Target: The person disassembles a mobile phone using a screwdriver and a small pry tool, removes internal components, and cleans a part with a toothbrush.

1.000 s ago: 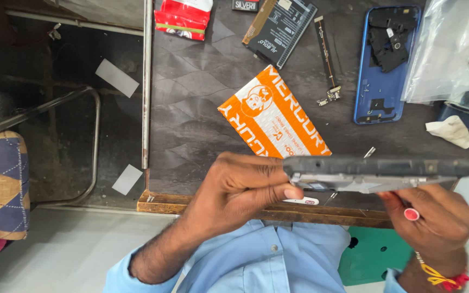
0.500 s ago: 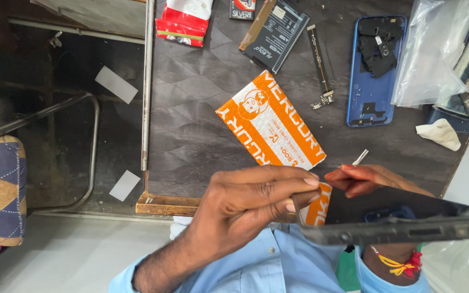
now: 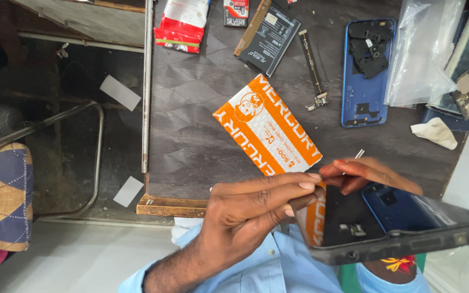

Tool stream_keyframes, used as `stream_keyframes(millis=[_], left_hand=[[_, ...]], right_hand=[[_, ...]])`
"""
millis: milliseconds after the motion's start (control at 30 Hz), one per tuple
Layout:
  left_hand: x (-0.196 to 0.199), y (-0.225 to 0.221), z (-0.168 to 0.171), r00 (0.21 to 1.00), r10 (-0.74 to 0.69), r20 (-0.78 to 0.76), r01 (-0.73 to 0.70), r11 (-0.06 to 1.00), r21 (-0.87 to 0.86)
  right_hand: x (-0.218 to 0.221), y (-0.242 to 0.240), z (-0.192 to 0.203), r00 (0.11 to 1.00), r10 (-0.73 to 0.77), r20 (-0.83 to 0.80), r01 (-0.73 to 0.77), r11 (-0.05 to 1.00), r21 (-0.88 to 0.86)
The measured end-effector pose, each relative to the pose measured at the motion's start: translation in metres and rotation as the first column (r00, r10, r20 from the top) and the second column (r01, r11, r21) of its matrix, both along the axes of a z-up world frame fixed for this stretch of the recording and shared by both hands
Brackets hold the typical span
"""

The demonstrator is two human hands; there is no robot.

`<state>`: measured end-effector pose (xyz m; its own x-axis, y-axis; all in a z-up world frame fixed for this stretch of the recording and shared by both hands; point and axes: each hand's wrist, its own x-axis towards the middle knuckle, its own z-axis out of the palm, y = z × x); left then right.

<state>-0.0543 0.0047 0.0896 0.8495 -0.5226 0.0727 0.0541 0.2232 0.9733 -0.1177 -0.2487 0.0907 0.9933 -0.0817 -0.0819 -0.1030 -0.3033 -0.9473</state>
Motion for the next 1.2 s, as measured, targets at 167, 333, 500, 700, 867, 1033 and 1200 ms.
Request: stream_keyframes(millis=[167, 333, 500, 700, 867, 1033, 1200], left_hand=[[0.006, -0.002, -0.001, 0.999, 0.032, -0.004, -0.032, 0.999, -0.01], [0.019, -0.009, -0.014, 0.993, 0.115, -0.006, -0.115, 0.993, -0.012], [0.029, -0.02, -0.044, 0.96, 0.235, -0.155, -0.237, 0.971, 0.005], [0.028, -0.022, -0.057, 0.93, 0.269, -0.25, -0.281, 0.96, -0.014], [0.027, -0.02, -0.057, 0.928, 0.279, -0.245, -0.299, 0.953, -0.048], [0.027, -0.02, -0.058, 0.926, 0.243, -0.289, -0.274, 0.959, -0.07], [0.026, -0.019, -0.058, 0.904, 0.186, -0.385, -0.199, 0.98, 0.006]], right_hand=[[0.014, -0.047, -0.008, 0.967, 0.179, 0.183, -0.203, 0.972, 0.118], [-0.014, -0.016, -0.032, 0.887, -0.319, 0.335, 0.212, 0.924, 0.318], [0.022, 0.02, -0.006, 0.936, -0.205, 0.285, 0.166, 0.974, 0.157], [0.027, 0.039, 0.012, 0.958, -0.111, 0.264, 0.115, 0.993, 0.002], [0.018, 0.03, 0.004, 0.967, -0.048, 0.249, 0.111, 0.964, -0.243], [0.025, 0.027, 0.013, 0.958, -0.141, 0.248, 0.191, 0.963, -0.189], [0.035, 0.032, 0.017, 0.945, -0.134, 0.299, 0.208, 0.951, -0.23]])
